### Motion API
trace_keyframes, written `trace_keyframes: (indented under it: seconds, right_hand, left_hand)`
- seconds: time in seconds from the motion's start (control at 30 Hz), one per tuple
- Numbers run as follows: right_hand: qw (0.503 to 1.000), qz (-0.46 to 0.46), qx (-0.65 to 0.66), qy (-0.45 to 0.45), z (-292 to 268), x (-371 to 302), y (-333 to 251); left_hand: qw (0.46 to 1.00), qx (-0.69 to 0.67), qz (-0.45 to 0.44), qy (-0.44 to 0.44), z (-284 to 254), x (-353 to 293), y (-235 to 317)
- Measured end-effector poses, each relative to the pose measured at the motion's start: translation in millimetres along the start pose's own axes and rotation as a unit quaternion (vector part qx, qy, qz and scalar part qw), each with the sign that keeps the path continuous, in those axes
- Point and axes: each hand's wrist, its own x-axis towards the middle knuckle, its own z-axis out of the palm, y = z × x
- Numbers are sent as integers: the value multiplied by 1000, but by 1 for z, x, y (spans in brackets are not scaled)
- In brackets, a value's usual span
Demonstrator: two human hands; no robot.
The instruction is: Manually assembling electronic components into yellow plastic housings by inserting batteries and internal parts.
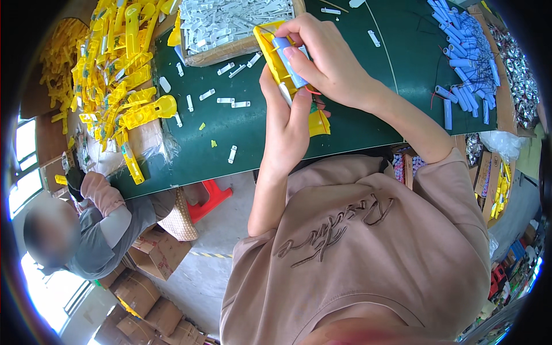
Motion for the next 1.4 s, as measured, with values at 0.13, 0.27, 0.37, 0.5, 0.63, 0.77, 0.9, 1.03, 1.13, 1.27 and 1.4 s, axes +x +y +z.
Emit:
trace_keyframes:
  seconds: [0.13,0.27,0.37,0.5,0.63,0.77,0.9,1.03,1.13,1.27,1.4]
  right_hand:
    - [991,51,118,-28,-15,14,-14]
    - [982,73,173,-9,-17,17,-18]
    - [967,144,207,-24,-19,23,-29]
    - [952,178,248,-35,-14,20,-24]
    - [954,172,243,-21,-10,21,-20]
    - [955,162,249,-13,-4,25,-24]
    - [965,140,222,-22,-1,26,-19]
    - [964,154,210,-53,-8,27,-21]
    - [959,178,212,-66,-17,31,-29]
    - [946,199,254,-30,-10,28,-28]
    - [934,164,314,33,1,20,-19]
  left_hand:
    - [1000,-17,10,3,4,-7,4]
    - [1000,5,24,6,6,-9,11]
    - [1000,11,21,10,4,-6,12]
    - [999,-29,-4,17,6,-7,12]
    - [999,3,8,31,5,-4,12]
    - [999,-13,-8,41,4,-6,15]
    - [999,-23,-12,40,0,-6,13]
    - [997,-62,-28,33,-1,-7,12]
    - [998,-44,-24,28,0,-5,11]
    - [999,-10,-10,38,8,-7,10]
    - [998,3,44,37,11,-7,8]
